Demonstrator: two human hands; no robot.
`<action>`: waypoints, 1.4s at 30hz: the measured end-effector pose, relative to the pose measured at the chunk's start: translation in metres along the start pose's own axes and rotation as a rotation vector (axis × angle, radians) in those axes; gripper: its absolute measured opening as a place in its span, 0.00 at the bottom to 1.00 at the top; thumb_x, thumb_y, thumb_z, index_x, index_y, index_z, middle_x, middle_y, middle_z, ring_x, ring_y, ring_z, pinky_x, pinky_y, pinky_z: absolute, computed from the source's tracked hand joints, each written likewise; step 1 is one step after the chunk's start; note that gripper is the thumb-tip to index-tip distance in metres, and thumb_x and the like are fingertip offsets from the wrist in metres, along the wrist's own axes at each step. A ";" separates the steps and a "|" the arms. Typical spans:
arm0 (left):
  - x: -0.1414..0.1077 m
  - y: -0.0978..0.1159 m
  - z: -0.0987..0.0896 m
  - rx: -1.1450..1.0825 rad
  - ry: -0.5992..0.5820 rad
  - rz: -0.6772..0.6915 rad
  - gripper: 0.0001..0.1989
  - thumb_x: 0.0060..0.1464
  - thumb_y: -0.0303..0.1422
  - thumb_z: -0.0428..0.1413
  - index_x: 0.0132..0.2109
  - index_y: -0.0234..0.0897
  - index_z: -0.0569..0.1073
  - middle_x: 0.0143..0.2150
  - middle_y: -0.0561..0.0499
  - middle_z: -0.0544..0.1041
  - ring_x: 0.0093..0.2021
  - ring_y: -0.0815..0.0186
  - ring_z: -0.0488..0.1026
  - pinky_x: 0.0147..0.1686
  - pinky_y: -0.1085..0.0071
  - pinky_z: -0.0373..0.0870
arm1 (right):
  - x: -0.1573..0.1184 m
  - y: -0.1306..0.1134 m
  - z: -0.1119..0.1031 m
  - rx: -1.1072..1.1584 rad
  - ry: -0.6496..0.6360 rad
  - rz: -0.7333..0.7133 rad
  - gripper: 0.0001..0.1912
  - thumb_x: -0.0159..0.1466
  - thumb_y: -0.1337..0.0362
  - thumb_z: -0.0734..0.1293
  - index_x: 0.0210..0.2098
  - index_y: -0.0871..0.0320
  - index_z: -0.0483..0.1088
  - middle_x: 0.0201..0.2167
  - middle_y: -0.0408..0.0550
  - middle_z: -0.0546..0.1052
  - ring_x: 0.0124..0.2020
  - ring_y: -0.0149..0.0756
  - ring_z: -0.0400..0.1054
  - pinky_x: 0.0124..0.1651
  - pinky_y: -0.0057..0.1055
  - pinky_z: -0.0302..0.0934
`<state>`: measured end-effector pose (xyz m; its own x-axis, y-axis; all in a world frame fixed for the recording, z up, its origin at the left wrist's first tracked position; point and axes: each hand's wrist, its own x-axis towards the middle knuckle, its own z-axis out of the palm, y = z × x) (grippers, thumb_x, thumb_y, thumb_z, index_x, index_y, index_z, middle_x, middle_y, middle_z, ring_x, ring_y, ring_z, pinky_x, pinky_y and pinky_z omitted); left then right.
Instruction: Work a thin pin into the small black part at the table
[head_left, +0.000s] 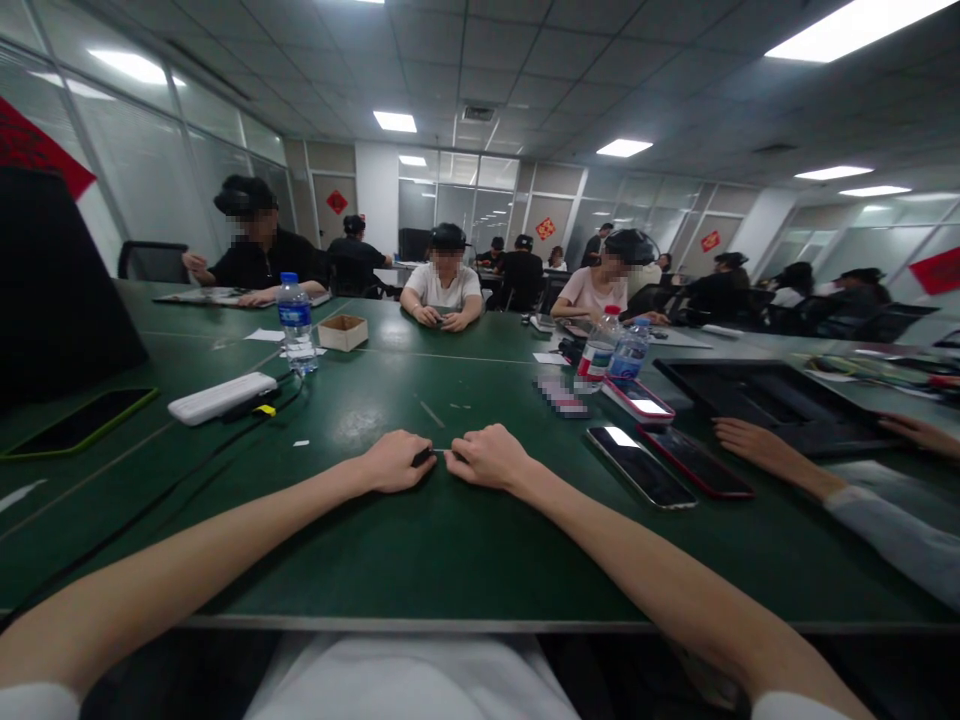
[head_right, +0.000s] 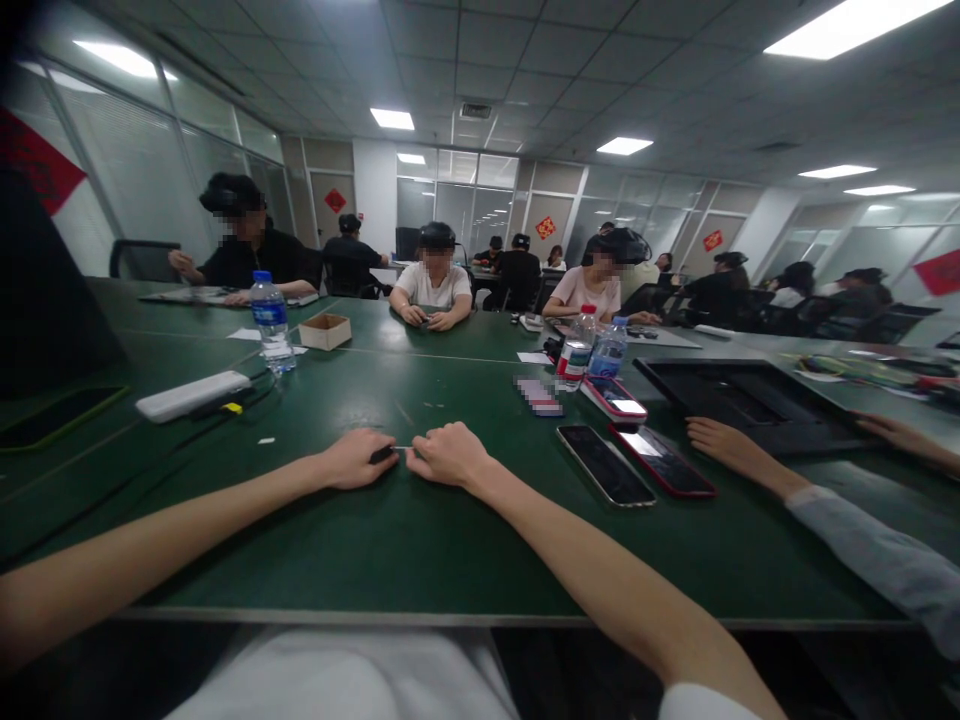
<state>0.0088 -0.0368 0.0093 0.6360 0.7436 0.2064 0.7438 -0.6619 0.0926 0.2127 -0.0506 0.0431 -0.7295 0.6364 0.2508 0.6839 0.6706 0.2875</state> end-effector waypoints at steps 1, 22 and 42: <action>0.000 -0.001 0.000 -0.012 0.002 0.008 0.16 0.58 0.40 0.44 0.34 0.36 0.71 0.31 0.45 0.75 0.32 0.61 0.72 0.31 0.69 0.63 | 0.000 -0.001 0.000 -0.002 0.003 0.000 0.25 0.66 0.53 0.51 0.30 0.61 0.73 0.26 0.52 0.76 0.22 0.30 0.65 0.26 0.27 0.46; 0.000 0.001 -0.002 0.011 -0.003 0.017 0.15 0.58 0.42 0.45 0.35 0.37 0.70 0.31 0.46 0.75 0.32 0.60 0.72 0.29 0.69 0.62 | -0.005 -0.006 -0.005 0.160 0.146 -0.195 0.19 0.64 0.58 0.56 0.26 0.60 0.72 0.21 0.44 0.73 0.19 0.25 0.60 0.23 0.24 0.45; -0.001 0.001 -0.002 -0.069 0.018 0.003 0.14 0.57 0.43 0.46 0.43 0.38 0.65 0.34 0.48 0.74 0.34 0.61 0.72 0.32 0.70 0.63 | -0.006 0.006 -0.002 0.159 0.001 -0.070 0.20 0.65 0.55 0.56 0.28 0.60 0.73 0.23 0.45 0.74 0.22 0.27 0.63 0.27 0.23 0.48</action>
<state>0.0085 -0.0386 0.0107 0.6340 0.7401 0.2244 0.7256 -0.6696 0.1586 0.2209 -0.0510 0.0453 -0.7753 0.5857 0.2365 0.6251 0.7650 0.1548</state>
